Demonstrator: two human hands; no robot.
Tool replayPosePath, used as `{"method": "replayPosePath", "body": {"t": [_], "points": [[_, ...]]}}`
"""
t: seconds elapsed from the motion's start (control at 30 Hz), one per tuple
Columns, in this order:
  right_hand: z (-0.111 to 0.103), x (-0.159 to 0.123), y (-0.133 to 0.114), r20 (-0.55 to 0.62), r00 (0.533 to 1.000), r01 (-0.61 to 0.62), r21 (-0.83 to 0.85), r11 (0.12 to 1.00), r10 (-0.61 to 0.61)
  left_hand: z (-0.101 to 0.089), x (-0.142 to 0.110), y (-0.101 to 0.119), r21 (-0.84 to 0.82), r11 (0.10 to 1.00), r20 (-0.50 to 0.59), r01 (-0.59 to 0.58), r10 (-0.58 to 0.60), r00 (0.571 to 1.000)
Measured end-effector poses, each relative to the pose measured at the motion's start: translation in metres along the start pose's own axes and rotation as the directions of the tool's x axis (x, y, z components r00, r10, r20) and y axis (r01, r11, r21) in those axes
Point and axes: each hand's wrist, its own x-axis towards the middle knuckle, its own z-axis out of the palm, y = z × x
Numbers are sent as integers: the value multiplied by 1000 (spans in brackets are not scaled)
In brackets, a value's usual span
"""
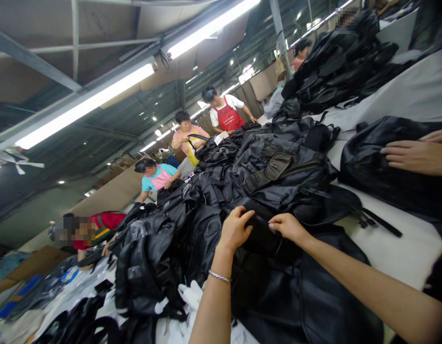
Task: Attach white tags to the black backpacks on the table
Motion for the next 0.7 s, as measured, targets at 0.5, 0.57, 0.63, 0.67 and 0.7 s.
{"method": "replayPosePath", "body": {"t": [0.5, 0.57, 0.63, 0.67, 0.7], "points": [[15, 5, -13, 81, 994, 62, 102, 993, -70, -15, 6, -16, -282, 959, 71, 18, 2, 997], [17, 5, -14, 76, 995, 59, 147, 987, -71, -12, 2, -19, -386, 919, 62, 74, -54, 997], [17, 4, -15, 77, 994, 57, 183, 981, -72, -9, 0, -22, -476, 871, 77, 120, -95, 993], [16, 3, -16, 80, 994, 57, 197, 979, -73, -8, 0, -23, -516, 845, 87, 142, -113, 990], [16, 2, -17, 84, 994, 57, 207, 977, -75, -7, -1, -24, -554, 817, 96, 162, -130, 987]]}}
